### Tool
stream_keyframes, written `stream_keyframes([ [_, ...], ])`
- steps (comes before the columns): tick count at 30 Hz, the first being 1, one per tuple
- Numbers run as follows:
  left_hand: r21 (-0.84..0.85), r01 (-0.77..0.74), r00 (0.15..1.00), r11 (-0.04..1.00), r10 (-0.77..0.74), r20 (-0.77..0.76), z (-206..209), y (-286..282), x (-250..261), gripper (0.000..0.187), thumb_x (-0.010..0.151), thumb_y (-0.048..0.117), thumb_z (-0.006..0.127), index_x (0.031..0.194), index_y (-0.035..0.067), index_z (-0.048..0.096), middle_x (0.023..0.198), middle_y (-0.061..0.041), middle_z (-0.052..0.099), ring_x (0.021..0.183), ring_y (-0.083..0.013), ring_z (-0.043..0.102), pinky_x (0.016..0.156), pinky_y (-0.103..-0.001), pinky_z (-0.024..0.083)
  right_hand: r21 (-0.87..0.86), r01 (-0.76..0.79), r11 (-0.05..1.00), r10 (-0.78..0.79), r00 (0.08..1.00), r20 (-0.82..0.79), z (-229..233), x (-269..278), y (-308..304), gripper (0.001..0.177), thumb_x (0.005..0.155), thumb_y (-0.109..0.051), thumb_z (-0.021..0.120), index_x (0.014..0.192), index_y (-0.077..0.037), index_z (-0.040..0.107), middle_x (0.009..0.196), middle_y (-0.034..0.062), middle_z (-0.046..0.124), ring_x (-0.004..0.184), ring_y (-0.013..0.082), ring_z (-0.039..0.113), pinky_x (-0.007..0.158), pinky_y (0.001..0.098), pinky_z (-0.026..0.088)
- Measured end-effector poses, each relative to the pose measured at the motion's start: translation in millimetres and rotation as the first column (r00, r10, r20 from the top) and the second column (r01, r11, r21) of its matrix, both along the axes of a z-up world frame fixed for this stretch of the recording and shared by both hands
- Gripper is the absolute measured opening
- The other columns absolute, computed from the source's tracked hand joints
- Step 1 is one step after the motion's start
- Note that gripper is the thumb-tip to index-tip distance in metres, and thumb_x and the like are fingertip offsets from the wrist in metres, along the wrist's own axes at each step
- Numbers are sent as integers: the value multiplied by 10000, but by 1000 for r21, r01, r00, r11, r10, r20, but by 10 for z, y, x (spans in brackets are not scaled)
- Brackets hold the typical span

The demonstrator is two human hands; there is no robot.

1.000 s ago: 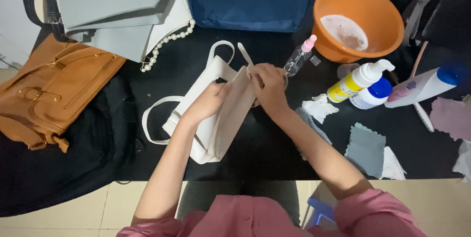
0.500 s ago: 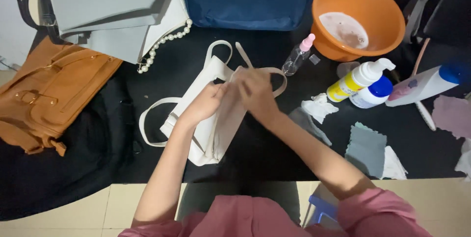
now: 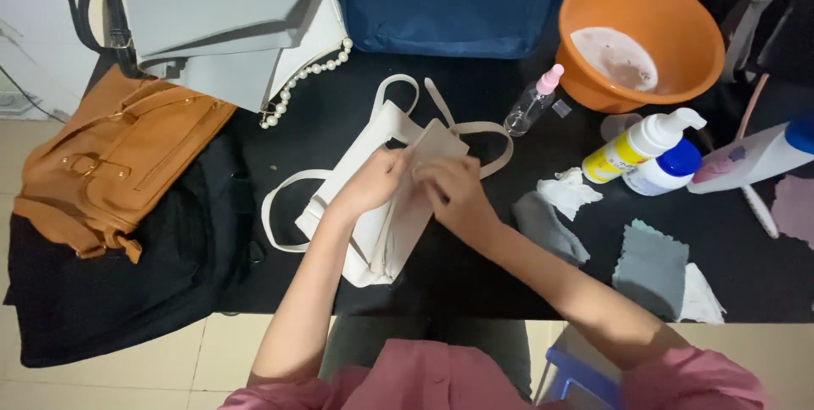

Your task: Cleaning a white leather handbag using a cloth, soapy water, and cleaning solutions on a workbench.

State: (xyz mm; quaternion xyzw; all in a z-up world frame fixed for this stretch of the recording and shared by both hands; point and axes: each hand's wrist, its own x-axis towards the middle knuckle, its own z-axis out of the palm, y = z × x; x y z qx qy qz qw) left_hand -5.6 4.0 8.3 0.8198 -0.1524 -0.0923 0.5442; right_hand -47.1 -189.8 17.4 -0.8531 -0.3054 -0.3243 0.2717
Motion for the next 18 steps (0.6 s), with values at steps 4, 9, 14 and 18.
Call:
stream_keyframes([
  [4,52,5,1000,999,-5,4,-37,-6,7,454,1088,230,430,900,-50,734,708,-194,683,667,-215,640,688,-386,570,-109,29,994,-21,997,72,6,240,-176,132,914,-27,746,1001,-114,699,921,-3,678,904,187,653,949,374,385],
  [9,52,12,1000,999,-11,-18,-85,1,44,474,1099,258,411,947,-48,740,697,-196,690,647,-222,642,653,-383,561,-3,56,998,-56,996,65,40,397,-87,184,964,-49,696,1114,-156,697,1006,-17,683,1002,185,674,941,338,385],
  [14,55,16,999,998,-14,-42,-99,-16,83,431,1087,198,389,1073,-56,738,593,-85,617,530,-139,583,579,-310,550,-93,-29,995,29,1000,-3,38,-51,-27,183,924,-75,746,1081,-167,727,1054,-53,719,1037,120,671,1000,324,353],
  [18,91,23,1000,996,-23,-5,73,-38,-26,483,1092,255,416,943,-71,740,752,-267,706,706,-332,710,688,-445,575,-210,75,975,-50,991,121,-27,226,-223,133,892,-93,777,987,-165,718,953,-16,704,921,164,642,964,407,363],
])
